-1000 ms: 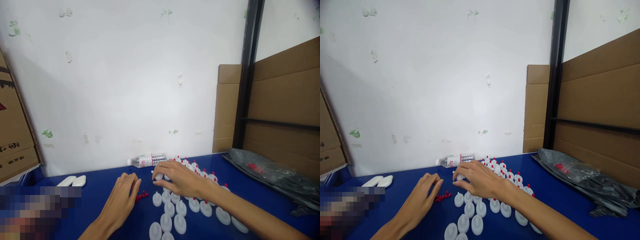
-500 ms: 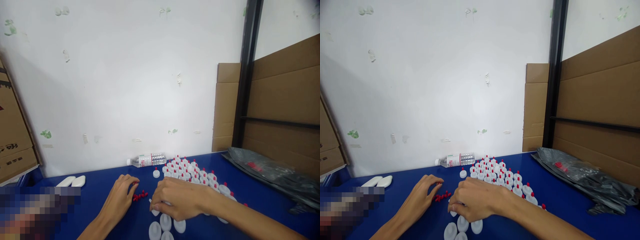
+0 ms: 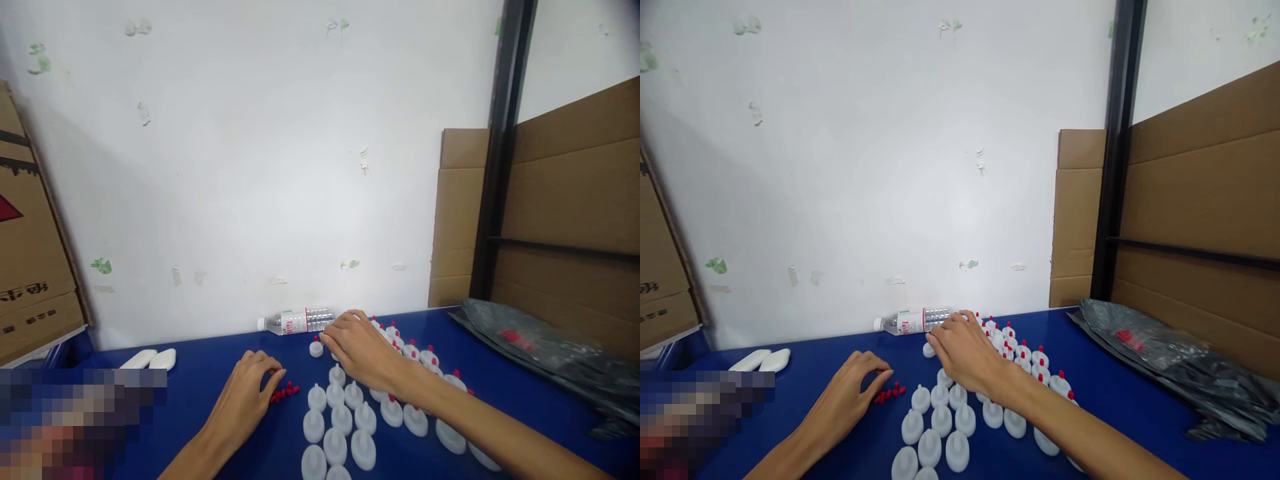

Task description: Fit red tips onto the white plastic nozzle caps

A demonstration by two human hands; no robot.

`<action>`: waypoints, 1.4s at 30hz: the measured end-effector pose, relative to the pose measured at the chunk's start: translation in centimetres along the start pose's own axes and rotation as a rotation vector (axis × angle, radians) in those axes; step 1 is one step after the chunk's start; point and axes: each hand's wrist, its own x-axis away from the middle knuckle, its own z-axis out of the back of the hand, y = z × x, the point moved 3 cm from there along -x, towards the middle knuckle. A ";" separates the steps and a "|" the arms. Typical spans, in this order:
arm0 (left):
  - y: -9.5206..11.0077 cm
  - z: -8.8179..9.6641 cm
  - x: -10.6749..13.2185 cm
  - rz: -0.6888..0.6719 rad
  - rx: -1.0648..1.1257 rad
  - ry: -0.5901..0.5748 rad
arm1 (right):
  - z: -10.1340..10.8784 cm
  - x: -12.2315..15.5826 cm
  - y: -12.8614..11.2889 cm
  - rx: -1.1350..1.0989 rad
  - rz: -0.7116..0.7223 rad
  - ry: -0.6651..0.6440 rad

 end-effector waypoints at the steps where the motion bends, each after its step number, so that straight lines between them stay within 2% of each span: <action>1: 0.0 0.0 0.0 0.002 -0.004 -0.004 | -0.5 -0.1 0.6 -0.002 -0.007 -0.012; 5: -0.5 -0.4 0.0 0.004 -0.026 -0.012 | -2.4 -0.5 1.7 -0.041 0.048 -0.128; 10: -0.7 -1.0 0.2 -0.007 -0.044 -0.023 | -3.9 -1.2 1.4 -0.086 0.104 -0.219; 13: -0.4 -0.5 0.1 -0.012 -0.045 0.005 | -3.3 -1.7 0.8 -0.105 0.131 -0.189; 17: 0.6 0.8 0.4 -0.032 -0.016 0.064 | -0.9 -1.4 -0.5 -0.137 0.124 -0.091; 21: 2.2 1.2 1.1 -0.115 0.031 0.100 | 0.7 -0.3 -2.5 -0.178 0.180 -0.109; 26: 4.2 0.8 1.9 -0.280 0.007 0.033 | 0.8 0.4 -4.1 -0.221 0.245 -0.118; 29: 4.7 0.8 2.2 -0.281 0.086 -0.007 | 0.6 0.3 -4.0 -0.248 0.296 -0.129; 33: 3.5 0.8 2.1 -0.107 0.277 -0.068 | 0.4 0.0 -2.7 -0.195 0.366 -0.133; 35: 2.4 1.0 1.7 -0.051 0.244 0.017 | 0.4 -0.1 -1.7 -0.188 0.318 -0.108; 38: 1.1 1.5 1.1 -0.038 0.105 0.132 | 0.3 -0.2 -0.4 -0.198 0.214 -0.086; 42: 0.3 1.4 0.3 -0.045 0.045 0.073 | -0.3 0.1 0.0 -0.187 0.207 -0.179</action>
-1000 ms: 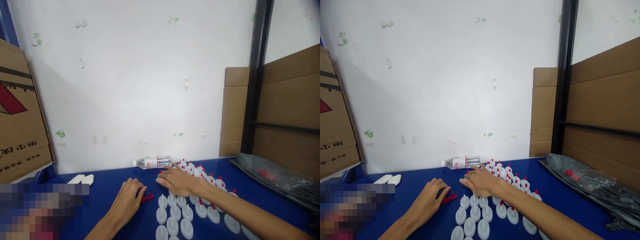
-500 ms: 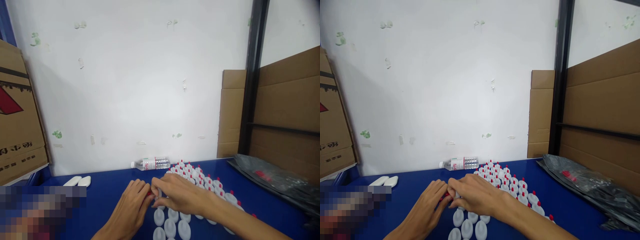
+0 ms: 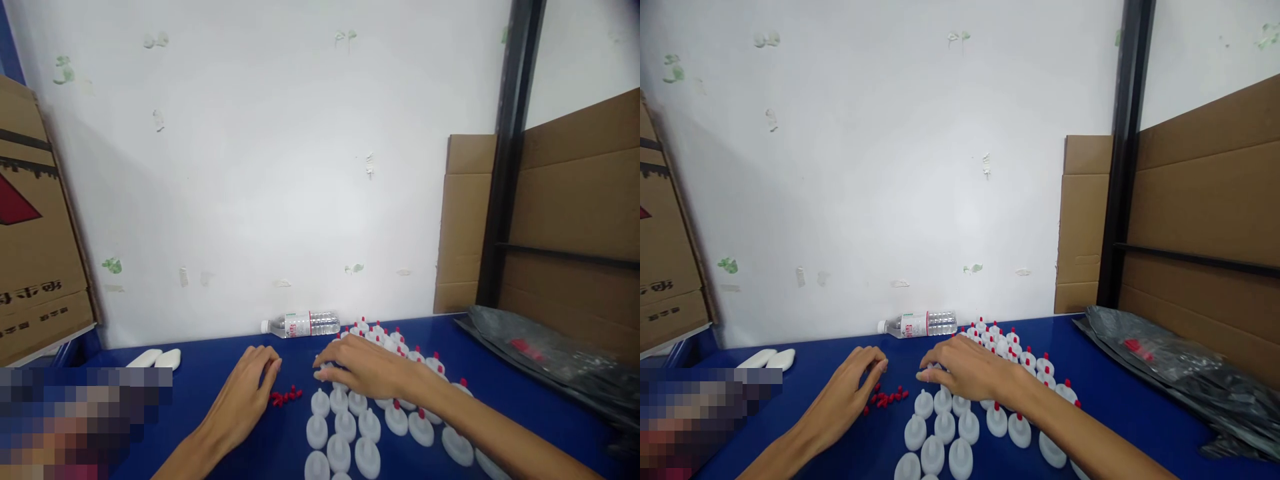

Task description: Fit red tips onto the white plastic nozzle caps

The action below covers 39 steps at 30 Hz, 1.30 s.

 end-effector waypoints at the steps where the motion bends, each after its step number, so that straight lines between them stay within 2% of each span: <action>1: -0.1 -0.1 -0.1 -0.011 0.001 -0.009 | -0.1 0.0 0.0 0.001 0.014 -0.038; 5: -0.3 -0.8 -0.2 -0.047 -0.003 -0.046 | 0.0 0.1 0.3 0.014 0.023 -0.103; 13: -1.1 -1.5 0.0 -0.020 -0.066 -0.093 | 2.0 0.3 1.6 0.087 -0.089 0.020; 22: -1.7 -1.8 -0.1 0.010 -0.087 -0.112 | 0.1 0.0 1.4 0.105 -0.055 -0.044; 31: -1.6 -2.2 0.0 0.009 -0.041 -0.140 | -0.3 0.0 1.2 0.109 -0.008 -0.084; 39: -1.4 -2.1 0.2 0.005 -0.041 -0.151 | 2.5 0.4 1.6 0.149 -0.125 0.031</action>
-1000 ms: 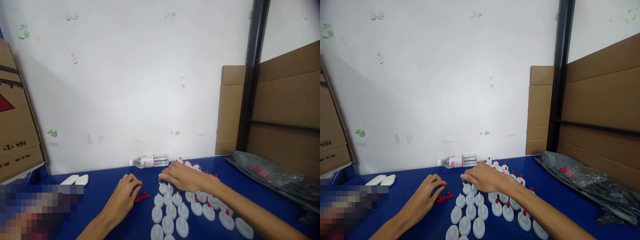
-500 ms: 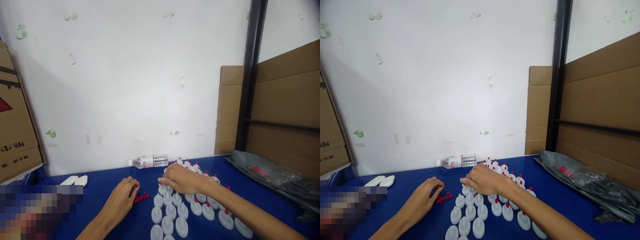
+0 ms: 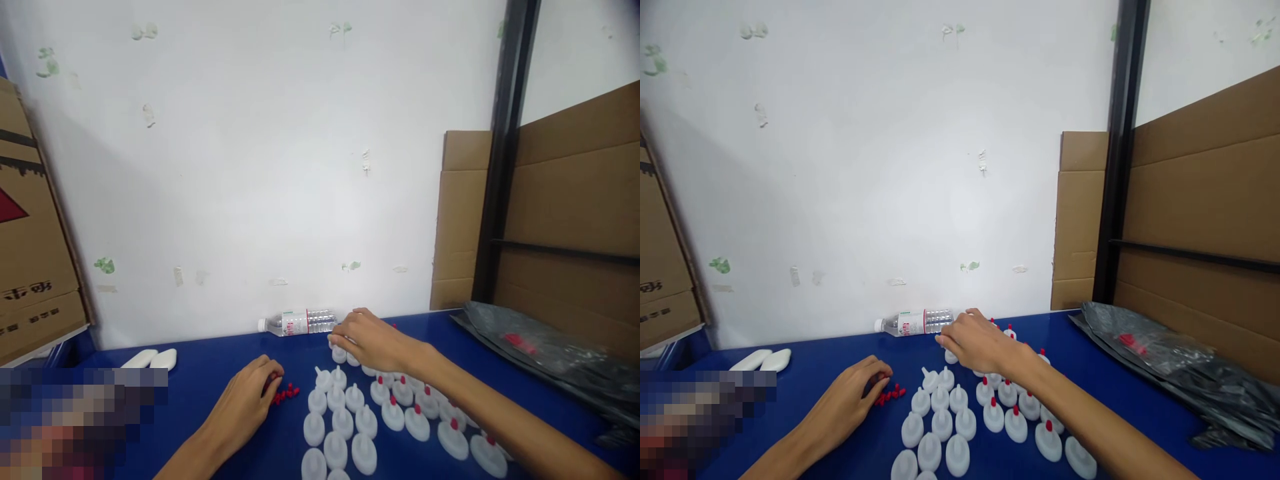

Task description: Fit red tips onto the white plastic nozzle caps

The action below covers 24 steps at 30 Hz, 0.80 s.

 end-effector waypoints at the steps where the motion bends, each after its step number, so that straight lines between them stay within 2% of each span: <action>1: 0.0 0.0 0.0 0.001 -0.002 0.000 | 0.2 0.1 0.2 -0.012 -0.004 -0.003; 7: 0.1 -0.2 0.1 0.002 -0.013 -0.009 | -0.9 0.2 -0.2 -0.084 0.080 -0.104; 13: 0.3 -0.1 0.1 -0.002 -0.016 -0.018 | -2.3 0.1 -1.0 -0.041 0.095 -0.115; 17: 0.5 -0.1 0.1 -0.007 -0.009 -0.013 | -1.8 -0.1 -0.6 0.003 0.066 -0.097; 21: 0.7 0.0 0.3 -0.007 0.001 0.005 | -0.4 0.0 0.5 0.070 -0.036 -0.035; 24: 0.9 0.2 0.4 -0.018 0.012 0.027 | -0.3 0.2 1.4 0.076 -0.040 -0.085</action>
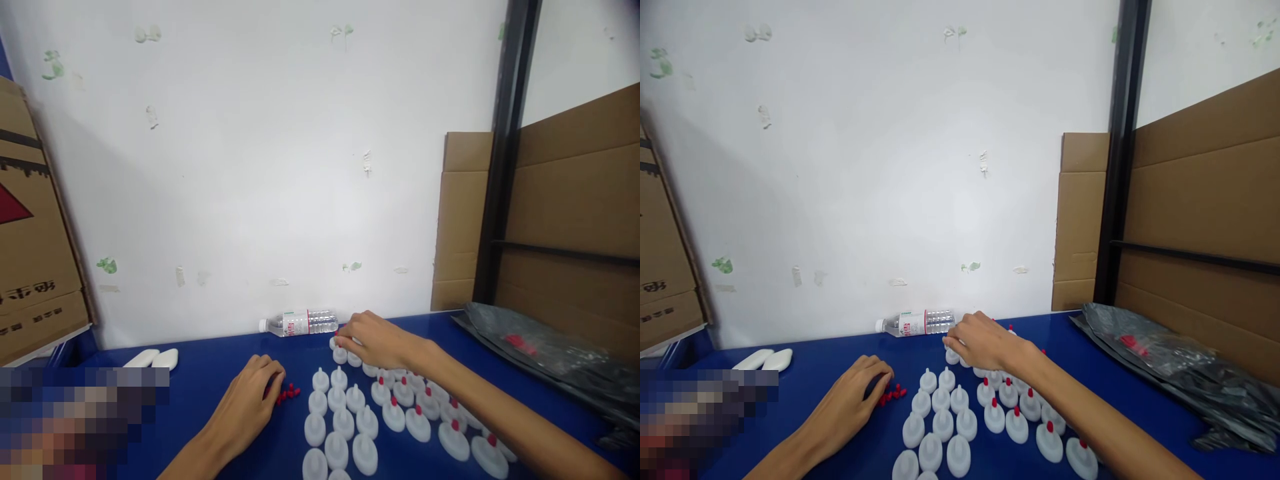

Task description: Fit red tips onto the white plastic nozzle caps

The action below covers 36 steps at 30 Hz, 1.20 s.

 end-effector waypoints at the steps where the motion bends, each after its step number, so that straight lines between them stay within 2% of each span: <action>1: 0.1 0.1 0.0 -0.005 0.003 0.011 | -0.3 0.0 0.2 -0.007 0.017 -0.032; 4: 0.1 0.5 -0.1 -0.016 0.010 0.046 | -1.4 0.0 0.3 -0.024 0.062 -0.103; 7: 0.1 0.8 -0.3 -0.029 0.020 0.086 | -2.0 -0.2 -0.2 -0.037 0.092 -0.104; 12: 0.7 1.5 0.0 -0.095 0.053 0.229 | -0.8 -0.2 -1.3 -0.118 0.097 0.045; 16: 1.9 2.1 0.6 -0.205 0.029 0.317 | 0.1 0.0 -2.9 -0.177 0.110 0.128; 20: 3.5 1.9 1.2 -0.333 0.000 0.297 | 0.3 0.2 -5.1 -0.185 0.150 0.137; 23: 4.3 1.6 1.4 -0.381 0.000 0.276 | 0.4 0.5 -6.4 -0.184 0.198 0.125; 27: 4.8 1.6 1.6 -0.368 0.019 0.271 | 0.6 0.8 -7.1 -0.234 0.256 0.104; 31: 5.0 1.3 1.7 -0.385 0.057 0.177 | 0.3 0.6 -7.2 -0.241 0.291 0.117; 34: 5.1 1.1 1.7 -0.412 0.120 0.146 | 0.0 0.3 -7.5 -0.169 0.377 0.127; 36: 4.9 1.2 1.7 -0.361 0.191 0.173 | -0.1 0.1 -7.4 -0.067 0.432 0.143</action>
